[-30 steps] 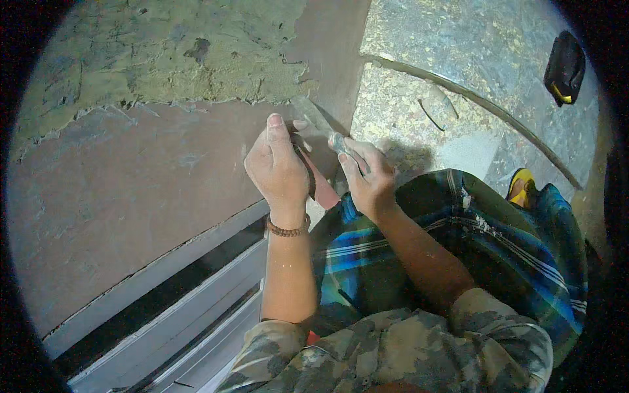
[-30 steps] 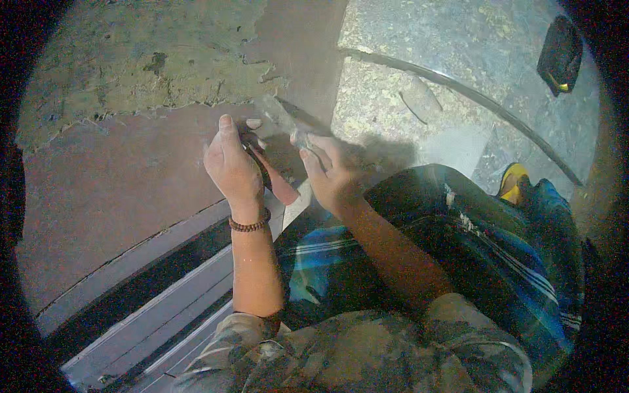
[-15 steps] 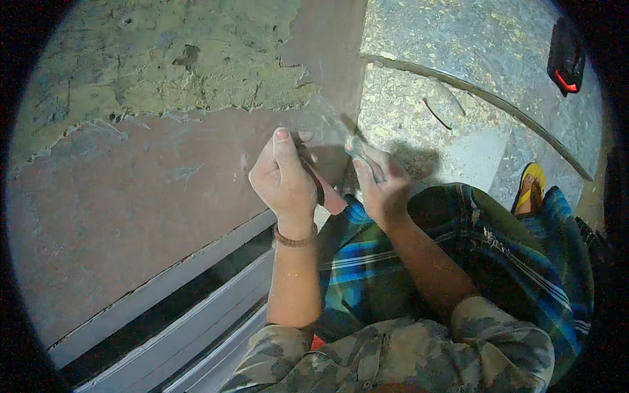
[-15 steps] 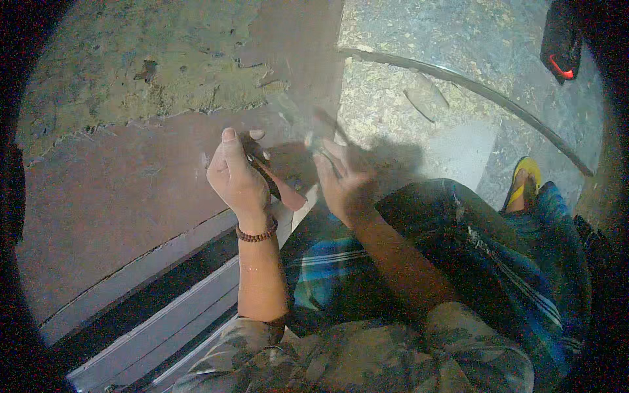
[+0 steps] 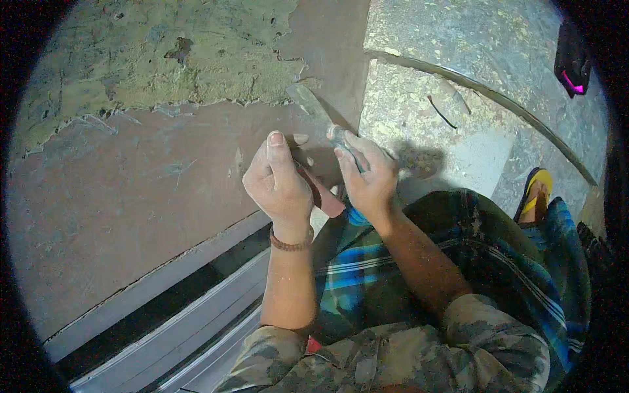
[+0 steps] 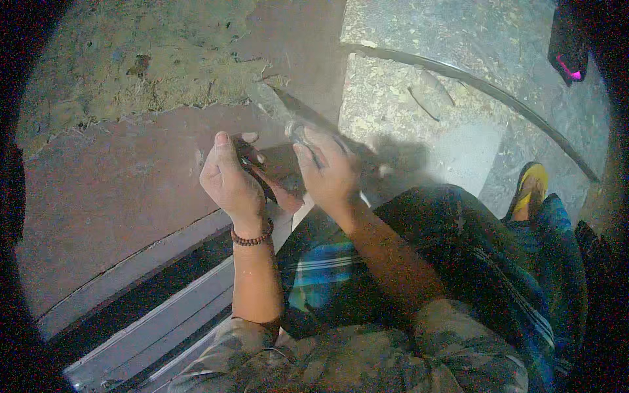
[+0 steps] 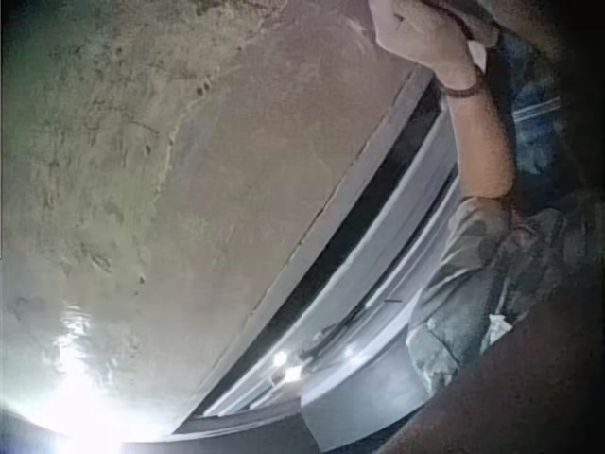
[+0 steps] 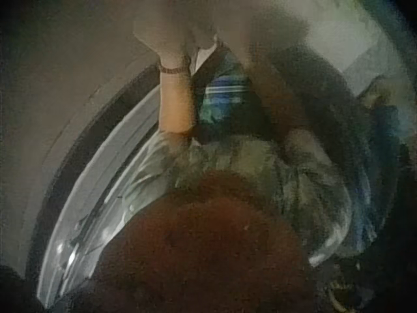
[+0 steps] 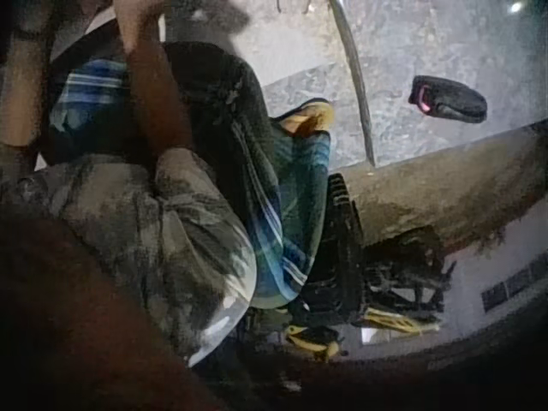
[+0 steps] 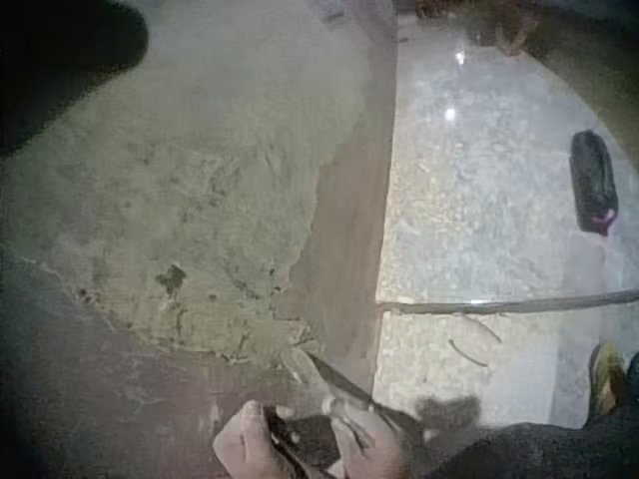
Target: The person applies and smooths plaster onto a wall using a trowel and a smaller tool. They repeatedly spread the material and refine the surface, working on a section near a white door frame.
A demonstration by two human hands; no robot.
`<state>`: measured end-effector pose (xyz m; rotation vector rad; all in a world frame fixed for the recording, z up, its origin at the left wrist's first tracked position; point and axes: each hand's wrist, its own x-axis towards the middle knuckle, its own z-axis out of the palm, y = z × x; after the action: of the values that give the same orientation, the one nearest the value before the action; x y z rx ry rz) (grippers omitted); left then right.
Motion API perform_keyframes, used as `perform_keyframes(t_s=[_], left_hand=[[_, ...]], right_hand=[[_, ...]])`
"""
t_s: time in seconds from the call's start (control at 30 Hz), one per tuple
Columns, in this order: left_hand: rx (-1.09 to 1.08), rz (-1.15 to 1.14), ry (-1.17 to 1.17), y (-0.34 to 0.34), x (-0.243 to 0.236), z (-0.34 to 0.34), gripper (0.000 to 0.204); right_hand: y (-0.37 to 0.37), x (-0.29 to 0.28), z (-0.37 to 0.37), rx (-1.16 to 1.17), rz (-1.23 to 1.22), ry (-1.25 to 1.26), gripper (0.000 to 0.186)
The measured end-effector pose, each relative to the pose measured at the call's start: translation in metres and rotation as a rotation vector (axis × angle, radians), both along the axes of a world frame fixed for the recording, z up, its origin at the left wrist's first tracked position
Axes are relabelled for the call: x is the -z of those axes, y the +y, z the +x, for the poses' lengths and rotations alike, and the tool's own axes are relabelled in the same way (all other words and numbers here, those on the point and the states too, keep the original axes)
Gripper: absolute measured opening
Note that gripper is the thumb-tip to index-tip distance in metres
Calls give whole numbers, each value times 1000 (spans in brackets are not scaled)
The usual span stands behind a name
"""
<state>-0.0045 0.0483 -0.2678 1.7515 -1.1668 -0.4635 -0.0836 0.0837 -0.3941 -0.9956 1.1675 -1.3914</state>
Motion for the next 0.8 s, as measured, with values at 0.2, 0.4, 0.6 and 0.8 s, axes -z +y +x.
perform_keyframes(t_s=[0.2, 0.4, 0.6, 0.8], left_hand=[[7, 22, -9, 3, -3, 1, 44], [19, -3, -108, -3, -1, 0, 44], [1, 15, -112, -5, 4, 1, 43], [16, -19, -62, -5, 8, 1, 42]], right_hand=[[4, 10, 2, 2, -68, 23, 27], [-5, 6, 0, 167, -167, -71, 28], [-23, -9, 7, 58, 43, 37, 26], [-11, 7, -1, 97, -174, 83, 28]])
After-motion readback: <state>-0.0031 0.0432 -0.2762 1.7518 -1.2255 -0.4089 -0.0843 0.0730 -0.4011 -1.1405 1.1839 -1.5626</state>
